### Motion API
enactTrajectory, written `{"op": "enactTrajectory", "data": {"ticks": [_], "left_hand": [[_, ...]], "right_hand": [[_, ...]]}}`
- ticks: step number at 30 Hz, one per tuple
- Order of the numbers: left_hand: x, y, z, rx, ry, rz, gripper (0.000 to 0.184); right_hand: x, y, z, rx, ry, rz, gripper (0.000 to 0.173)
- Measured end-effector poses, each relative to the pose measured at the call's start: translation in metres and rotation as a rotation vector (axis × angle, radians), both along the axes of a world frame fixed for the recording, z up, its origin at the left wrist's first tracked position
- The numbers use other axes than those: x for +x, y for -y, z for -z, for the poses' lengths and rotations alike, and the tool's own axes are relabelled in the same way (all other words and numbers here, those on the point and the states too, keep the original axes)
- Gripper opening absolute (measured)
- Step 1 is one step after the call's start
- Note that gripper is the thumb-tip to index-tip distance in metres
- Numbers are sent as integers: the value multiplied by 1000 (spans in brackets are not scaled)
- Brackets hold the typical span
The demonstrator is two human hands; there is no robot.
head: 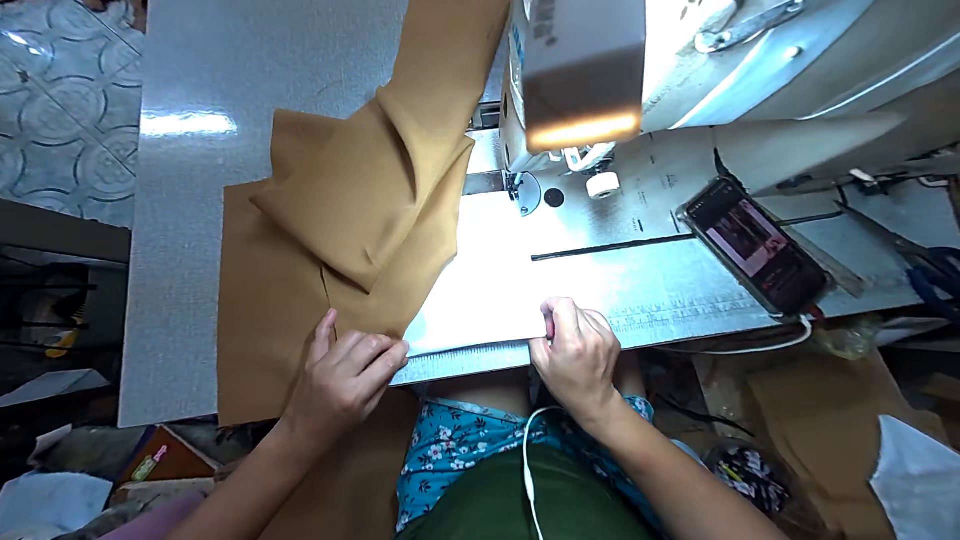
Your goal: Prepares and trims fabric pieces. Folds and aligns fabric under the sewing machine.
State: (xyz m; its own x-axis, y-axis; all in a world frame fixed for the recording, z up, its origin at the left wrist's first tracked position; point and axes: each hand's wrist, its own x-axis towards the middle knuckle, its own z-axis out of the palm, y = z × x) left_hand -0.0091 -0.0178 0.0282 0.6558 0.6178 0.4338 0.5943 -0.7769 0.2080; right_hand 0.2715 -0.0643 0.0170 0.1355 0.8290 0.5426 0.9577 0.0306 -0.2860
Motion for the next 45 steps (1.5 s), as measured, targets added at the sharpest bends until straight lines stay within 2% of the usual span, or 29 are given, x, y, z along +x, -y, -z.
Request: {"op": "enactTrajectory", "data": {"ticks": [4, 7, 12, 16, 18, 22, 26, 29, 33, 40, 45], "left_hand": [[-3, -1, 1, 90, -28, 39, 19], [-5, -4, 1, 128, -26, 58, 18], [-2, -4, -1, 160, -51, 55, 17], [0, -1, -3, 124, -97, 29, 18], [-1, -1, -4, 105, -98, 31, 19], [1, 3, -5, 90, -102, 38, 19], [6, 5, -7, 71, -114, 28, 20], [6, 4, -9, 24, -127, 19, 20], [4, 0, -9, -28, -74, 5, 22], [1, 1, -6, 83, -71, 31, 19], [1, 4, -5, 80, -88, 43, 19]], "right_hand": [[14, 1, 4, 82, 54, -165, 17], [21, 3, 3, 62, 53, -255, 18], [13, 5, 1, 29, 18, -208, 19], [8, 6, 4, 71, 38, -212, 11], [13, 5, 5, 56, 29, -320, 10], [31, -2, 1, -25, -4, -583, 20], [44, -10, -9, -152, 2, -706, 19], [48, -16, -16, -194, -14, -745, 22], [48, -24, -18, -114, 41, -784, 20], [50, -28, -16, -25, 101, -852, 21], [46, -26, -14, -2, 128, -834, 20]]}}
